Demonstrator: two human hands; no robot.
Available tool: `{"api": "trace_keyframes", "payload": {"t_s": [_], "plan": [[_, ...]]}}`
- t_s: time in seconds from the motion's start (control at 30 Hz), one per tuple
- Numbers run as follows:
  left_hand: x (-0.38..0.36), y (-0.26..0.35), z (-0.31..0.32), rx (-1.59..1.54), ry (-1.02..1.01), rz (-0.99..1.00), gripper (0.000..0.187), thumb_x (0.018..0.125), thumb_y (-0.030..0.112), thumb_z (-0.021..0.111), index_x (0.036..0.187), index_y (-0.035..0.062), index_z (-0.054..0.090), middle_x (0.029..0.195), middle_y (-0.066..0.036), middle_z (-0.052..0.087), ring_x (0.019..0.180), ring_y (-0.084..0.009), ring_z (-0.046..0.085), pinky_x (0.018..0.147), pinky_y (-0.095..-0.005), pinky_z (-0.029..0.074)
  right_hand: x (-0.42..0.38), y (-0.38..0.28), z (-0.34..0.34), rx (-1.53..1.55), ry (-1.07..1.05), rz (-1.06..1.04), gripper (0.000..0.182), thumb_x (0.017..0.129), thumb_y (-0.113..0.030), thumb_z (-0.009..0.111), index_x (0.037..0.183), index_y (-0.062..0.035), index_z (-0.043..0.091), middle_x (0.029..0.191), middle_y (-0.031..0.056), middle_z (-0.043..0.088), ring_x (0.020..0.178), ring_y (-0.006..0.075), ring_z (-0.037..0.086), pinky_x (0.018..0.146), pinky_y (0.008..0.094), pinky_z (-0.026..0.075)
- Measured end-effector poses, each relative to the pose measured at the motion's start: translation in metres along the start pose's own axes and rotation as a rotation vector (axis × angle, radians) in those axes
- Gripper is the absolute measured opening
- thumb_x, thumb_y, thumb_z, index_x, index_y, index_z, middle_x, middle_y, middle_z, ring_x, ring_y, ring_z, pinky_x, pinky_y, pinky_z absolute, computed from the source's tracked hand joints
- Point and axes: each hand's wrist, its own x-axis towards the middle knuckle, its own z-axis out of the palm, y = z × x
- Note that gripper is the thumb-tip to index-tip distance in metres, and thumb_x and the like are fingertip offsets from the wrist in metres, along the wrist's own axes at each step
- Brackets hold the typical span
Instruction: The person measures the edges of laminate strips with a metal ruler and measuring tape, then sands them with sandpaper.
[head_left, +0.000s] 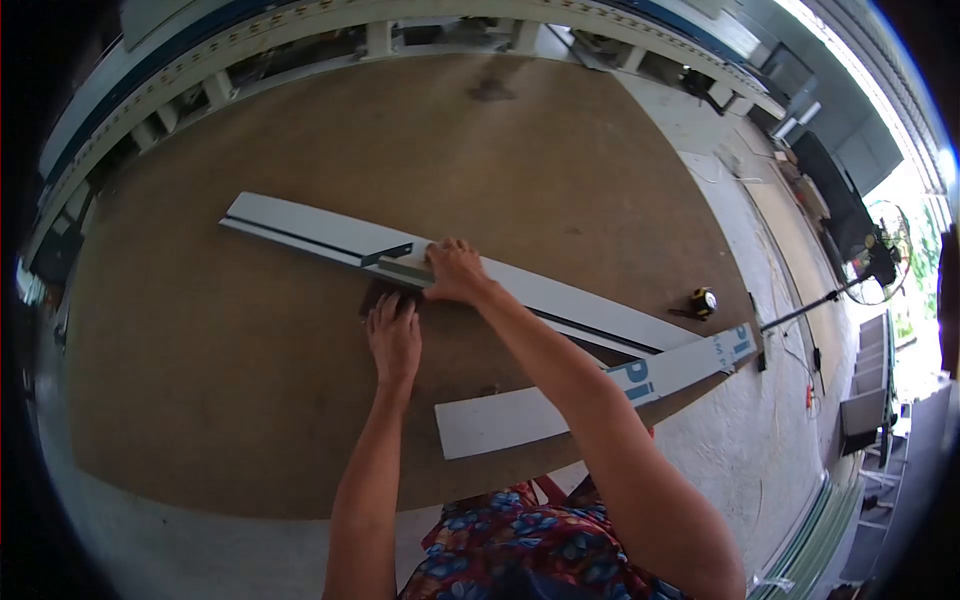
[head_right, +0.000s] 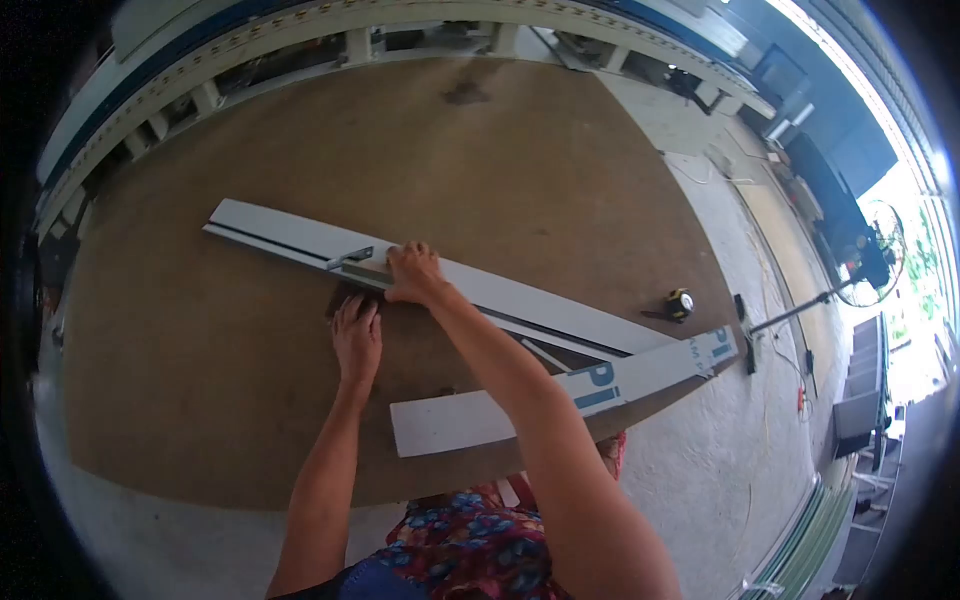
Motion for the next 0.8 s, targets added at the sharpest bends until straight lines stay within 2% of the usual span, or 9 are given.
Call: {"api": "trace_keyframes", "payload": {"t_s": [0.27,0.43,0.53,0.63,0.67,0.73,0.8], "plan": [[0.001,0.010,-0.008,0.060,0.017,-0.105,0.026,0.081,0.021,0.065,0.104,0.0108,0.067,0.109,-0.013,0.049,0.107,-0.0320,0.046,0.092,-0.0466,0.038,-0.010,-0.001,0.005,0.029,0.036,-0.027,0.052,0.058,-0.031,0.077,0.099,-0.0064,0.058,0.107,0.0183,0.052,0.110,0.0365,0.047,0.092,0.0462,0.037],[0.002,0.003,-0.003,0.068,0.093,-0.029,0.026,0.080,0.023,0.066,0.103,0.0120,0.067,0.102,-0.011,0.053,0.102,-0.0299,0.049,0.088,-0.0461,0.039,-0.025,-0.003,-0.012,0.149,0.224,-0.021,0.050,0.061,-0.029,0.078,0.097,-0.0028,0.055,0.107,0.0179,0.053,0.106,0.0338,0.051,0.088,0.0427,0.041],[0.001,-0.007,0.008,0.004,0.177,0.022,0.024,0.080,0.023,0.066,0.102,0.0110,0.067,0.101,-0.010,0.056,0.100,-0.0294,0.052,0.088,-0.0454,0.040,-0.062,-0.023,-0.059,0.409,0.283,0.088,0.049,0.063,-0.027,0.078,0.096,-0.0005,0.054,0.100,0.0191,0.057,0.095,0.0329,0.057,0.081,0.0384,0.045],[0.003,-0.004,0.000,-0.099,0.277,0.077,0.022,0.082,0.019,0.065,0.100,0.0092,0.066,0.103,-0.010,0.057,0.098,-0.0292,0.054,0.086,-0.0440,0.042,-0.127,-0.034,-0.105,0.574,0.253,0.145,0.049,0.066,-0.029,0.078,0.096,0.0014,0.053,0.089,0.0191,0.061,0.082,0.0331,0.060,0.075,0.0344,0.048],[0.001,-0.005,-0.001,-0.142,0.289,0.083,0.021,0.082,0.018,0.065,0.100,0.0088,0.066,0.104,-0.011,0.057,0.098,-0.0290,0.054,0.086,-0.0433,0.043,-0.149,-0.031,-0.105,0.585,0.348,0.123,0.047,0.070,-0.026,0.078,0.097,0.0022,0.052,0.080,0.0166,0.064,0.075,0.0272,0.062,0.069,0.0334,0.048],[-0.001,-0.007,-0.003,-0.230,0.331,0.113,0.019,0.084,0.014,0.062,0.102,0.0065,0.066,0.104,-0.010,0.058,0.095,-0.0266,0.056,0.084,-0.0405,0.045,-0.202,-0.024,-0.115,0.627,0.382,0.170,0.046,0.072,-0.023,0.077,0.101,0.0026,0.051,0.079,0.0145,0.064,0.073,0.0211,0.062,0.066,0.0322,0.048],[-0.010,0.012,-0.023,-0.467,0.235,0.039,0.019,0.086,0.014,0.061,0.102,0.0053,0.066,0.104,-0.010,0.058,0.096,-0.0250,0.056,0.084,-0.0391,0.045,-0.260,-0.013,-0.123,0.686,0.391,0.281,0.046,0.075,-0.019,0.075,0.107,0.0026,0.050,0.078,0.0112,0.064,0.070,0.0149,0.061,0.060,0.0296,0.048]]}}
